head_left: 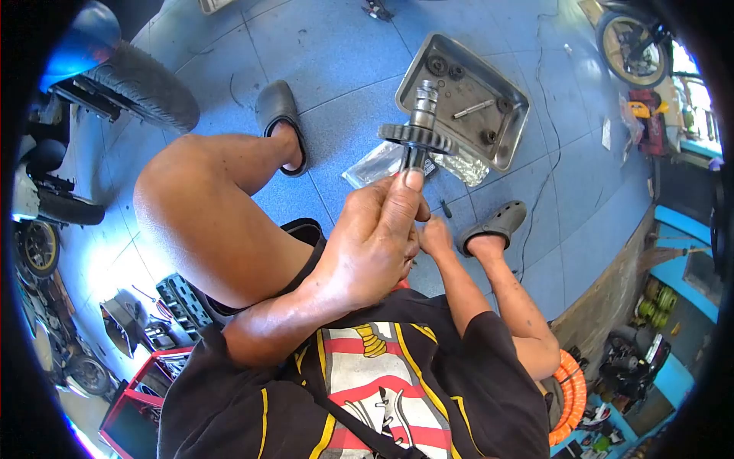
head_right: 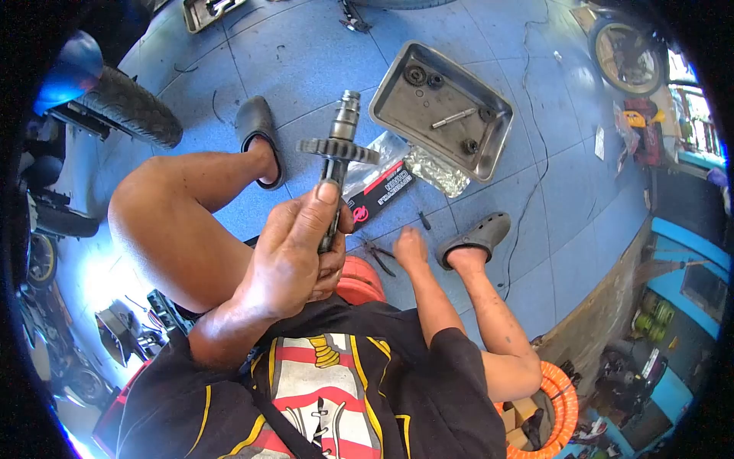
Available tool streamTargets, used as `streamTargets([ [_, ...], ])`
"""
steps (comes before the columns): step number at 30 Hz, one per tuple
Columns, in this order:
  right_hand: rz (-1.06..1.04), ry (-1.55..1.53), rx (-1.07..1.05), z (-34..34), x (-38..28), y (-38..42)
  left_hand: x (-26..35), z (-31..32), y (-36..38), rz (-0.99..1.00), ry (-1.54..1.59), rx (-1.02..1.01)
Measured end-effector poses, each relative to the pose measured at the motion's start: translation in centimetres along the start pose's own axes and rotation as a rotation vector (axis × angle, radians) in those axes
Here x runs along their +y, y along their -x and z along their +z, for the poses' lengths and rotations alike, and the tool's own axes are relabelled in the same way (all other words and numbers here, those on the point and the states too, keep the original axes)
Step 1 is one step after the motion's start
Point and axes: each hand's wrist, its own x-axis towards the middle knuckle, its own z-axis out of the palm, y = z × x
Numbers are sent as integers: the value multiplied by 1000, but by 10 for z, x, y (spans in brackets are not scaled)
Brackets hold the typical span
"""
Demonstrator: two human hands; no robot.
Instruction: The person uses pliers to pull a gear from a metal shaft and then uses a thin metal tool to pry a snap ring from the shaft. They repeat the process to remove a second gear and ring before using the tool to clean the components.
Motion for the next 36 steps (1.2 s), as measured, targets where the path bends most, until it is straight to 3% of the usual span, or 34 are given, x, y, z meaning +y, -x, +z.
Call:
streamTargets([
  [1,72,21,372,-6,4,-2,-1,-1,0,6,10,8],
  [2,58,31,374,-8,9,-10,-3,-3,-2,50,-72,2],
  [4,160,154,601,6,21,-21,-9,-6,-6,116,-159,8],
  [11,110,120,405,14,39,-41,-10,-6,-11,210,-273,61],
  [14,121,45,306,-8,23,-31,-1,-6,-9,57,-156,3],
  [16,203,-240,266,-20,19,-31,2,-7,-8,-44,-5,-36],
  [17,205,-242,263,-26,21,-27,5,-8,-6,-48,-6,-35],
  [19,-124,-591,480,-70,9,1,12,-10,-4,-204,164,-76],
  [21,-142,-928,482,-147,-36,50,13,-10,-5,-234,217,-103],
  [23,-289,-1251,436,-212,-78,108,13,-9,-3,-271,269,-129],
  [25,-485,-1190,462,-246,-93,145,15,-7,-1,-314,354,-144],
  [26,-472,-1196,468,-259,-103,157,15,-7,0,-317,370,-167],
  [28,-664,-885,564,-277,-124,169,17,-2,2,-330,379,-154],
  [36,-810,-338,802,-297,-146,159,16,-5,7,-271,388,-147],
])
